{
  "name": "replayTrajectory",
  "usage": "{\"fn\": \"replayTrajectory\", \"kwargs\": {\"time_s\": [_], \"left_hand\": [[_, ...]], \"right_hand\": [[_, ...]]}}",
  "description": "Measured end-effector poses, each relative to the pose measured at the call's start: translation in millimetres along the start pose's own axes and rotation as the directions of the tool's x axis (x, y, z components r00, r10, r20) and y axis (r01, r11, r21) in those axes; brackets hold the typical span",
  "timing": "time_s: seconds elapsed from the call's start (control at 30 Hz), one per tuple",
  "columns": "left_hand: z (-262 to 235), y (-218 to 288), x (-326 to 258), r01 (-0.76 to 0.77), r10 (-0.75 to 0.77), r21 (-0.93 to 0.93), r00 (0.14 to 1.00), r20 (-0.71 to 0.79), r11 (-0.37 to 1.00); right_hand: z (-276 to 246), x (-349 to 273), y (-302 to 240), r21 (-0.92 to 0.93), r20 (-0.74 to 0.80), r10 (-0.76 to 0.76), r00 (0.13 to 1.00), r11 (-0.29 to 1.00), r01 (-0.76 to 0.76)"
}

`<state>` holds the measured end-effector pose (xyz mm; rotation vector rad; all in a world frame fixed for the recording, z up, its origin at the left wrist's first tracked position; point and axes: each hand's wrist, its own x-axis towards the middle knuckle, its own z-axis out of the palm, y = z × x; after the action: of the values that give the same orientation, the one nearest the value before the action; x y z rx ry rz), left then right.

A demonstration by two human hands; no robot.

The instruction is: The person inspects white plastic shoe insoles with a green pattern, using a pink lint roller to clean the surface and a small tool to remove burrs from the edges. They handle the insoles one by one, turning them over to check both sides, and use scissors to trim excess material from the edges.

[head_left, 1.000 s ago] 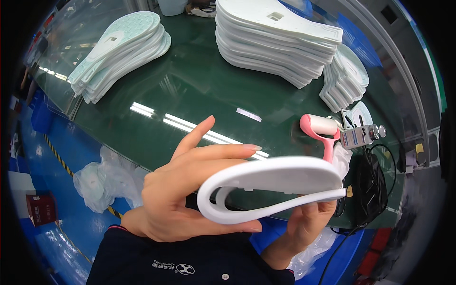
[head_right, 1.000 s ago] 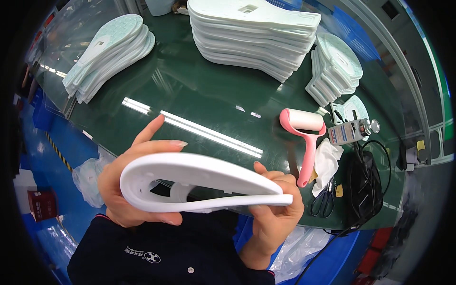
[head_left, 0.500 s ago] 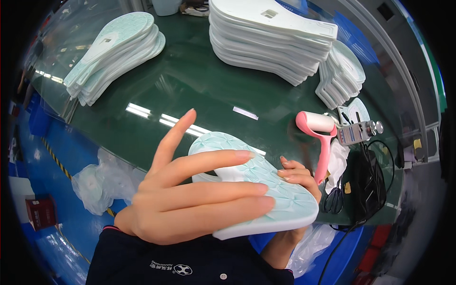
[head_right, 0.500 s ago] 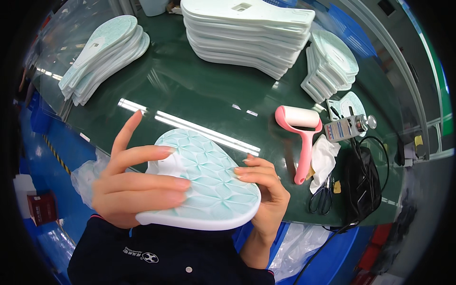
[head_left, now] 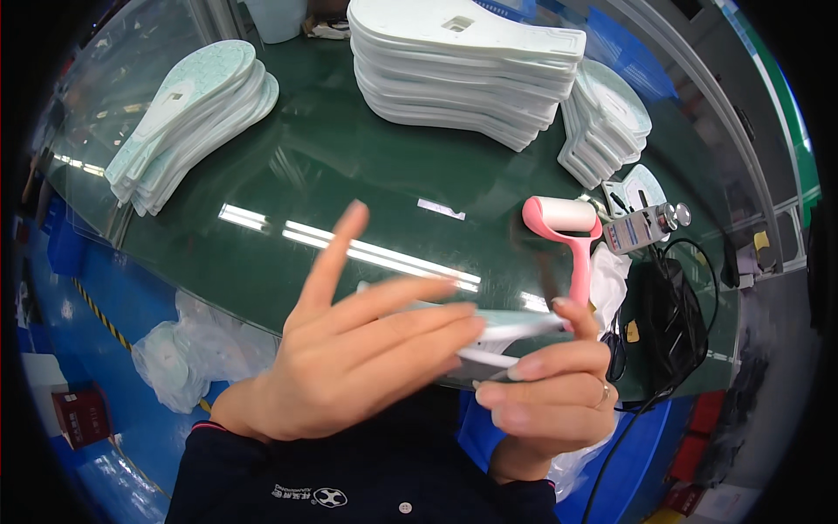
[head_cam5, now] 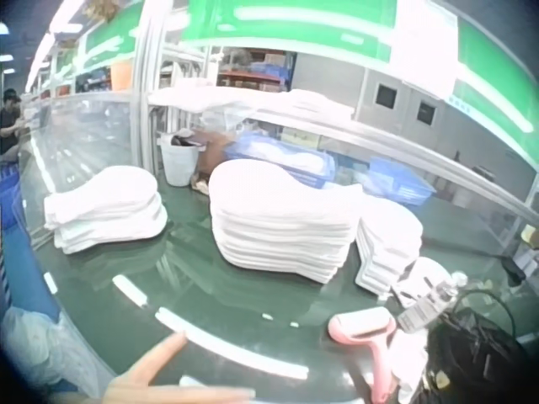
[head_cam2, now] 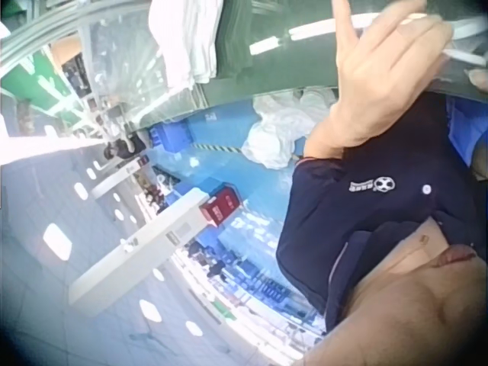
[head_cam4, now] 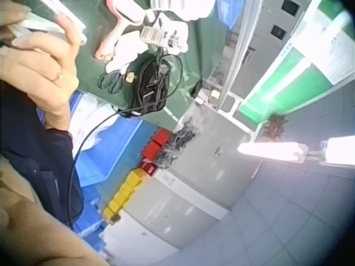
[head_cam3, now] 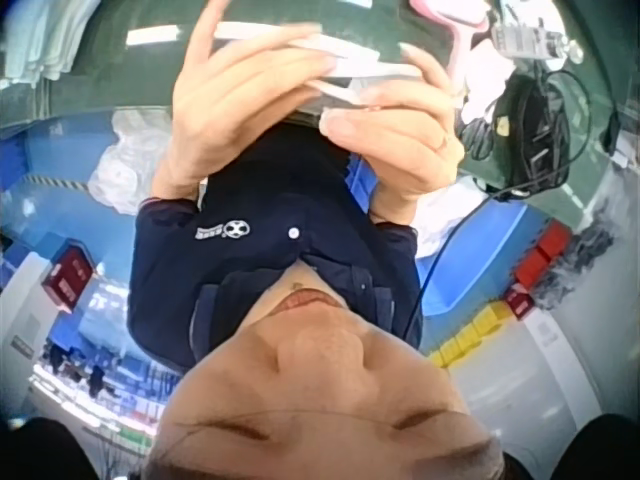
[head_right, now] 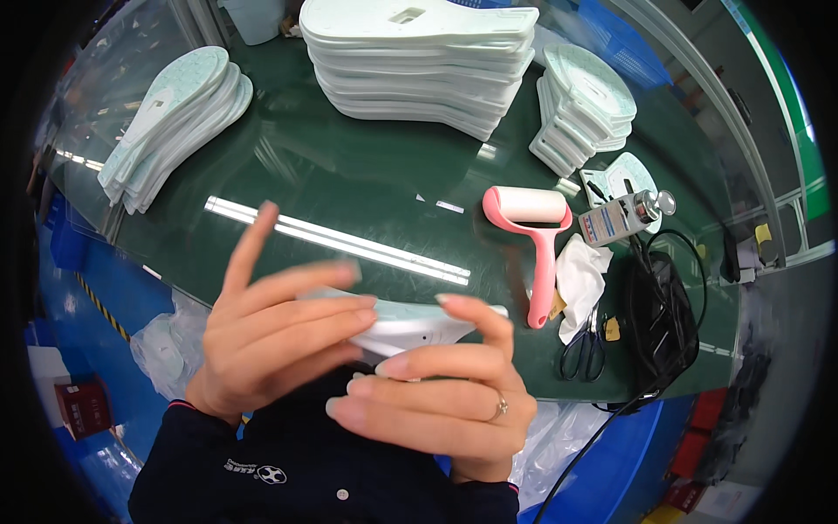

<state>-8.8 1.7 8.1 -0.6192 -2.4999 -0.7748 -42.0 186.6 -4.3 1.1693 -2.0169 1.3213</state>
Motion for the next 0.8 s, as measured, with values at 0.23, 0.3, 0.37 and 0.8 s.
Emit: {"fn": "replayTrajectory", "kwargs": {"time_s": [0.23, 0.3, 0.37, 0.8], "left_hand": [[59, -36, -10, 0.296, -0.383, -0.41, 0.912, -0.146, 0.862], [59, -36, -7, 0.306, -0.456, -0.539, 0.874, -0.168, 0.785], [52, -34, -4, 0.292, -0.514, -0.659, 0.841, -0.168, 0.693], [1, -21, -2, -0.054, -0.11, -0.524, 0.954, -0.278, 0.85]], "right_hand": [[35, -40, 43, -0.062, -0.102, 0.366, 0.925, 0.926, -0.373], [38, -49, 48, -0.153, -0.145, 0.343, 0.928, 0.919, -0.363], [41, -52, 47, 0.011, -0.171, 0.434, 0.884, 0.898, -0.439], [40, -59, 24, 0.58, 0.458, 0.799, 0.391, 0.065, -0.812]]}}
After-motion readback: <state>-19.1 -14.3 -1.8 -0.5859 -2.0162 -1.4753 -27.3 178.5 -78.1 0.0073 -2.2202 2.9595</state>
